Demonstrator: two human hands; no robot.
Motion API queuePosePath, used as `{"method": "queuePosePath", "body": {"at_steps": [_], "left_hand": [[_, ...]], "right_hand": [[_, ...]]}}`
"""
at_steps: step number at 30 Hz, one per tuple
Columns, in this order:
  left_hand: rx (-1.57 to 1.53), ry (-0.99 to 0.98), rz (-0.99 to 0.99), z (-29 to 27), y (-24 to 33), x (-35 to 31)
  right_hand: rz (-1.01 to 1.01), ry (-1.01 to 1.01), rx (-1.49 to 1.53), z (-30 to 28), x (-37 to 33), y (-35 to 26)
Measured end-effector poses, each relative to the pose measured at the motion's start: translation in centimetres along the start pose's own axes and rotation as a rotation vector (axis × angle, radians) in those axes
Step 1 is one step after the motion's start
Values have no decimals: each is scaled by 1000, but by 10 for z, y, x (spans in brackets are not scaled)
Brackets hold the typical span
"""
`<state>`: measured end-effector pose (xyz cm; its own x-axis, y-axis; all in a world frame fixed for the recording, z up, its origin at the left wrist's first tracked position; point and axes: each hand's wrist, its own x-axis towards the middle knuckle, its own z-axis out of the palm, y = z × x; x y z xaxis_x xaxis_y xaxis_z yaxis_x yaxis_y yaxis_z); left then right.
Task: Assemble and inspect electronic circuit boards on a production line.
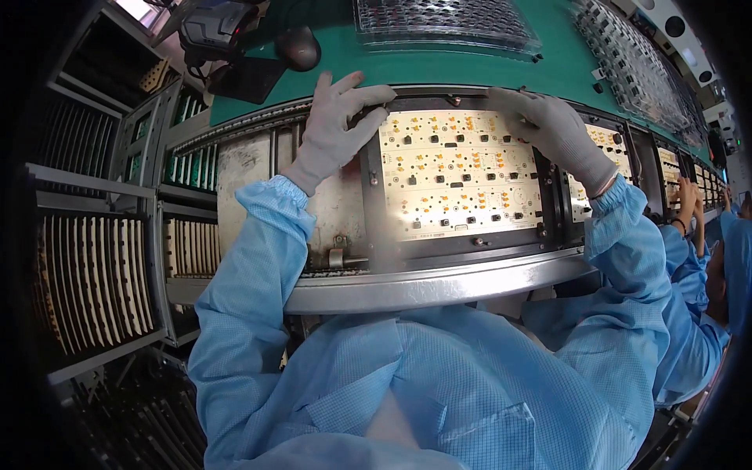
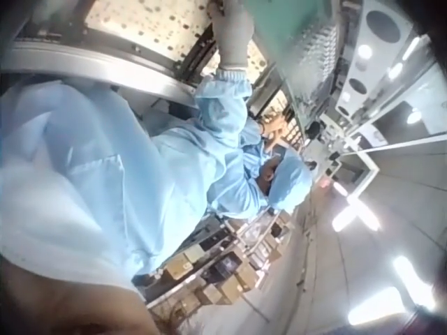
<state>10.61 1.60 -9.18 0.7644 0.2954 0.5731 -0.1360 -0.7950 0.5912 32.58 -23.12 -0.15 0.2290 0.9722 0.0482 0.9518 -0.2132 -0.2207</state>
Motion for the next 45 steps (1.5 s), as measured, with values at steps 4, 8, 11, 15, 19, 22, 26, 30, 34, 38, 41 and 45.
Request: {"method": "queuePosePath", "body": {"at_steps": [4,8,11,15,19,22,26,30,34,38,41,45], "left_hand": [[13,-10,35,1,-1,0],[8,-7,23,-4,-3,-2],[16,-31,-28,-1,-6,-5],[21,-20,-25,-2,-9,-6],[22,-7,-20,-1,-10,-8],[14,2,-15,-1,-12,-9],[29,-3,-13,-4,-12,-8],[33,10,2,-4,-14,-10],[45,6,13,-7,-14,-12],[43,8,18,-9,-18,-13],[57,-10,22,-10,-20,-12],[43,-53,17,-11,-20,-9]], "right_hand": [[22,4,-36,0,-3,0],[58,-46,32,-5,1,-5],[84,-47,-1,-2,2,-4],[125,-43,27,-2,4,-9],[208,-69,196,-2,8,-7],[115,-106,159,-7,11,-3],[122,-170,148,-12,16,-7],[108,-177,42,-13,19,-6],[82,-149,-27,-8,17,-8],[-8,-135,-184,-6,19,-8],[-162,-137,-335,-6,23,6],[-172,-157,-319,-15,18,-1]]}}
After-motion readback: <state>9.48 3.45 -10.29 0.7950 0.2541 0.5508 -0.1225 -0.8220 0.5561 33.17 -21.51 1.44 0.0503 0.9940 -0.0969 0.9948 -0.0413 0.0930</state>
